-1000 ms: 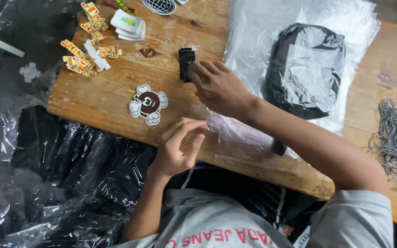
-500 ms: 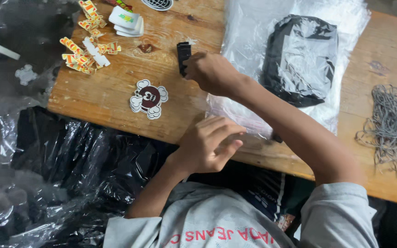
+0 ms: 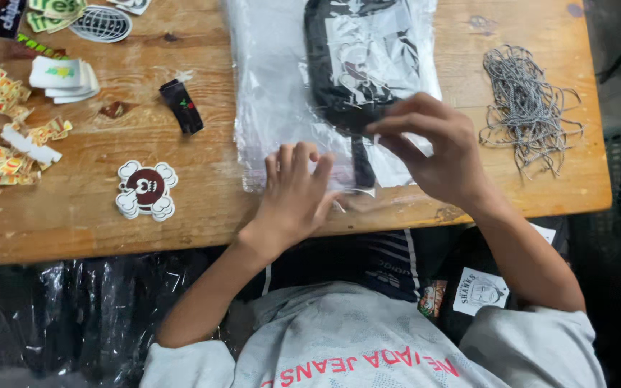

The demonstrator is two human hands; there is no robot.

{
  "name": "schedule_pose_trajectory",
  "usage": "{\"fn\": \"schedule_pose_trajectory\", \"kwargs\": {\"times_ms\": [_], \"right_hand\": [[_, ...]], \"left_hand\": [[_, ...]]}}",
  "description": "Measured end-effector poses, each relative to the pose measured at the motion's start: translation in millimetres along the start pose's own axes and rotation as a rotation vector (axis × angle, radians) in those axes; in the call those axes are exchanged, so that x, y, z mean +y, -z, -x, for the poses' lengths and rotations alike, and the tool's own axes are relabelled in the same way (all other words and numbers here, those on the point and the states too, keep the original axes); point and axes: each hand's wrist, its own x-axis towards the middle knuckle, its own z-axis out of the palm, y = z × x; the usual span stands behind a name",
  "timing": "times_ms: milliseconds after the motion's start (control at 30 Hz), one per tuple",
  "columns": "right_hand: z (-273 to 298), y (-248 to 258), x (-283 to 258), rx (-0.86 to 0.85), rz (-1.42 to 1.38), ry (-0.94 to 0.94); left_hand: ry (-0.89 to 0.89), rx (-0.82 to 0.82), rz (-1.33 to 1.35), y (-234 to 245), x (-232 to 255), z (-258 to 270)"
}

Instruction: The person attaches a small sticker to a black drawstring bag, then places the bag into a clear plastic bag and seals it. This process is repeated for multiple bags, with the person handling stickers, bags, and plastic packaging on a wooden table.

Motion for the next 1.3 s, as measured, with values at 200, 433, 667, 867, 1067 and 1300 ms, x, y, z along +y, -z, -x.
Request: {"fn": "schedule_pose_trajectory", "kwargs": {"times_ms": [200, 433, 667, 867, 1067, 1300], "right_hand": [[97, 4, -2, 0.208, 0.241, -0.172], [107, -30, -1, 0.329, 0.469, 0.101], [47, -79, 38, 0.243, 0.692, 0.075], [-2, -105, 94, 0.160, 0.936, -0.321], [28, -75, 43, -0.143, 0.909, -0.387], [125, -22, 31, -0.076, 0.650, -0.014]], "left_hand": [[-0.033, -0.024, 0.493, 19, -9, -19], [-0.053, 0.263, 0.441, 43, 4, -39], [-0.204, 0.561, 0.312, 54, 21, -51], [-0.295, 0.542, 0.203, 59, 20, -42], [-0.245, 0.248, 0.128, 49, -8, -17], [-0.310, 0.099, 0.172, 40, -46, 29]]}}
